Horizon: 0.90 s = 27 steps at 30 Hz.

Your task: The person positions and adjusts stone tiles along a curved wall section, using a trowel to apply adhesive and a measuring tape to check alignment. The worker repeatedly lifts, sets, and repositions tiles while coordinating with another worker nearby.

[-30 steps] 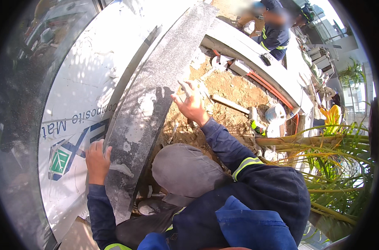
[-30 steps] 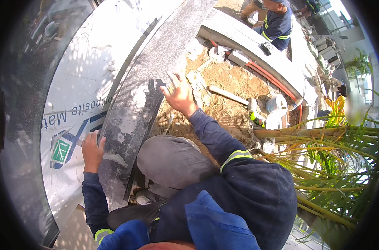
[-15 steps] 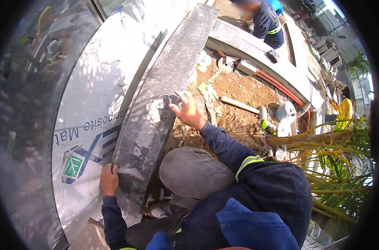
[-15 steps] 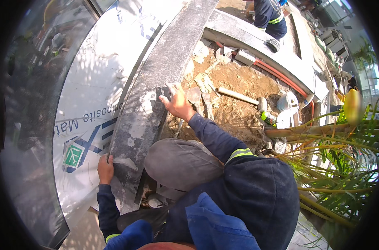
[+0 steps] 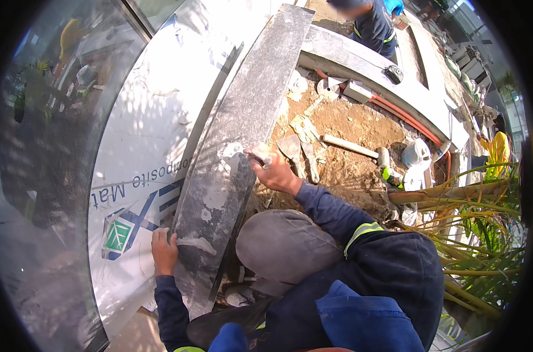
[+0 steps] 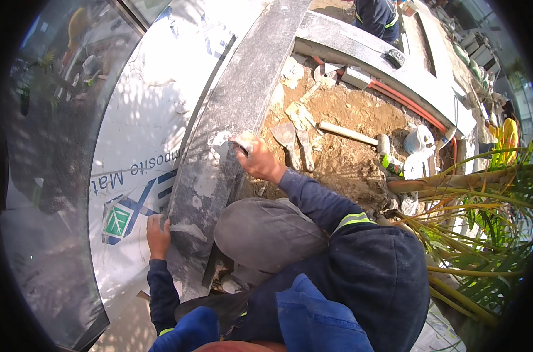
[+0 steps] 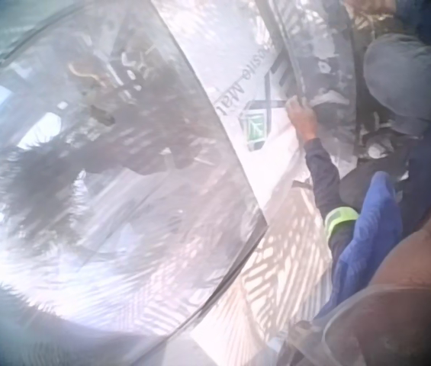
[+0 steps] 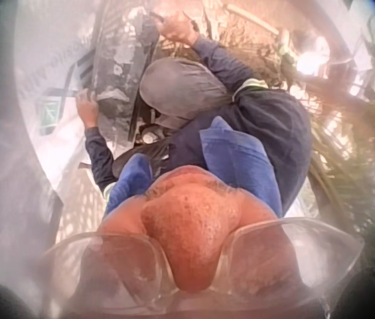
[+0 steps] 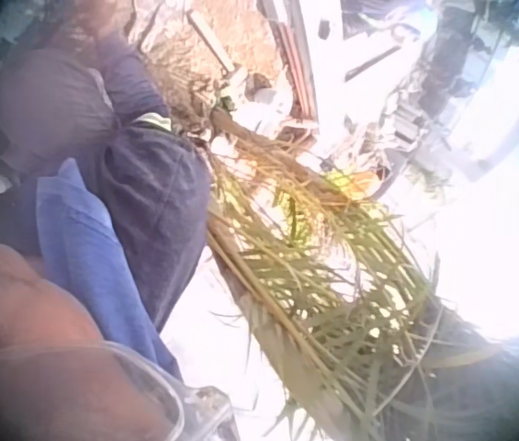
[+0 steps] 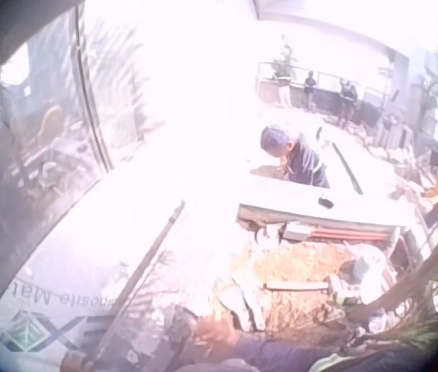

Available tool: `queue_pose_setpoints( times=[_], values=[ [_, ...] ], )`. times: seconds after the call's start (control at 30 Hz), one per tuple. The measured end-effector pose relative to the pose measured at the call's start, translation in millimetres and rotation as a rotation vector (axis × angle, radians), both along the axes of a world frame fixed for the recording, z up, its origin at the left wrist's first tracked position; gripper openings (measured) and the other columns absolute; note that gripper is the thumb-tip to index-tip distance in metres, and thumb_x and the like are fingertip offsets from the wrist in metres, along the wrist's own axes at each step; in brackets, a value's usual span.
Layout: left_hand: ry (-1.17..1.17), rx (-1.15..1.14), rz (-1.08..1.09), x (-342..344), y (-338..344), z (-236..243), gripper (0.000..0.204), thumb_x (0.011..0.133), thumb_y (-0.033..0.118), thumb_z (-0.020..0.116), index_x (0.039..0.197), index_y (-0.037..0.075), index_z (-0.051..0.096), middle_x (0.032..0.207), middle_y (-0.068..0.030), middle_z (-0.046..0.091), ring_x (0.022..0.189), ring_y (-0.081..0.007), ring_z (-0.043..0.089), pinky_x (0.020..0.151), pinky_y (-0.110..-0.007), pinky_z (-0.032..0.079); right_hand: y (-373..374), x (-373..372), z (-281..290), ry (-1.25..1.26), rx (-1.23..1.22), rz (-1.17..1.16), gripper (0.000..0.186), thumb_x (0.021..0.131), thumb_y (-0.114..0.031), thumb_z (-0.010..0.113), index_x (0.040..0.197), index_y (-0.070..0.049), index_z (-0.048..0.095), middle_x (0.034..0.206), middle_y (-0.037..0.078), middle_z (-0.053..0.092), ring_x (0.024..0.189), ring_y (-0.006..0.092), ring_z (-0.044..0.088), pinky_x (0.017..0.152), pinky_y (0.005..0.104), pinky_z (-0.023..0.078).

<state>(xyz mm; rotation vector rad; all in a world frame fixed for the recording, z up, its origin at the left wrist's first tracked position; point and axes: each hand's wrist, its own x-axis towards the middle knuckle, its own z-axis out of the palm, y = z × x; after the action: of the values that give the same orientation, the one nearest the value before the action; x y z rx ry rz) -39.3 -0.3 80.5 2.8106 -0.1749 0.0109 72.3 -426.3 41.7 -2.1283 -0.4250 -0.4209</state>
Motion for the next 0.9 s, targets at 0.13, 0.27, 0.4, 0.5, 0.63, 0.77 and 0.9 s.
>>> queue_pose_setpoints(
  times=[0.13,0.27,0.4,0.5,0.63,0.77,0.9],
  values=[
    [0.047,0.039,-0.005,-3.6,6.9,3.2,0.026,0.092,0.017,0.068,0.113,0.001,0.063,0.116,-0.0186,0.062,0.111,-0.0397,0.059,0.092,-0.047,0.048,16.9,-11.4,26.9,0.262,0.235,0.088,0.032,0.093,-0.012,0.067,0.122,0.001,0.067,0.103,0.017,0.069,0.091,0.0294,0.069,0.079,0.0389,0.057],
    [0.061,0.058,-0.014,-2.5,0.0,1.1,0.027,0.093,0.019,0.068,0.113,0.001,0.064,0.114,-0.0182,0.062,0.108,-0.0393,0.06,0.09,-0.047,0.048,18.3,-21.2,26.8,0.247,0.173,0.084,0.032,0.092,-0.011,0.068,0.123,-0.001,0.067,0.097,0.017,0.07,0.089,0.03,0.07,0.08,0.0384,0.057],
    [0.06,0.072,-0.008,-1.1,2.0,5.4,0.027,0.093,0.02,0.068,0.112,0.001,0.064,0.113,-0.0178,0.062,0.107,-0.0391,0.06,0.088,-0.047,0.047,21.4,-13.8,17.4,-0.024,0.167,0.046,0.031,0.092,-0.008,0.067,0.123,-0.001,0.067,0.096,0.018,0.069,0.087,0.0312,0.07,0.078,0.0383,0.057],
    [0.042,0.052,-0.011,-2.6,3.7,2.7,0.027,0.093,0.02,0.068,0.111,0.001,0.064,0.114,-0.0174,0.062,0.106,-0.0387,0.06,0.088,-0.047,0.047,13.4,-14.1,18.7,0.181,0.201,0.026,0.03,0.092,-0.007,0.067,0.121,-0.001,0.067,0.095,0.018,0.069,0.084,0.0331,0.069,0.075,0.0398,0.056],
    [-0.024,0.093,-0.033,-0.2,3.9,2.6,0.024,0.093,0.018,0.068,0.11,0.001,0.063,0.116,-0.0167,0.062,0.106,-0.038,0.059,0.087,-0.047,0.047,4.8,-10.3,31.1,0.189,0.198,-0.001,0.03,0.091,-0.007,0.068,0.121,0.0,0.066,0.092,0.02,0.068,0.081,0.0346,0.068,0.072,0.0411,0.054],
    [-0.048,0.138,-0.03,1.5,9.1,3.7,0.024,0.094,0.014,0.067,0.114,0.001,0.062,0.121,-0.0175,0.061,0.109,-0.0393,0.059,0.09,-0.047,0.047,-1.5,-2.8,38.6,0.145,0.19,-0.029,0.029,0.092,-0.013,0.072,0.117,0.001,0.068,0.077,0.015,0.063,0.067,0.0254,0.062,0.063,0.0373,0.05],
    [-0.197,0.037,0.007,4.0,-3.4,13.7,0.03,0.094,0.008,0.066,0.123,0.002,0.061,0.127,-0.0201,0.057,0.118,-0.0414,0.056,0.098,-0.047,0.046,-12.8,4.9,45.7,0.179,0.223,-0.157,0.031,0.091,-0.021,0.076,0.112,0.002,0.071,0.057,0.005,0.052,0.052,0.0128,0.048,0.055,0.0302,0.043]
  ],
)
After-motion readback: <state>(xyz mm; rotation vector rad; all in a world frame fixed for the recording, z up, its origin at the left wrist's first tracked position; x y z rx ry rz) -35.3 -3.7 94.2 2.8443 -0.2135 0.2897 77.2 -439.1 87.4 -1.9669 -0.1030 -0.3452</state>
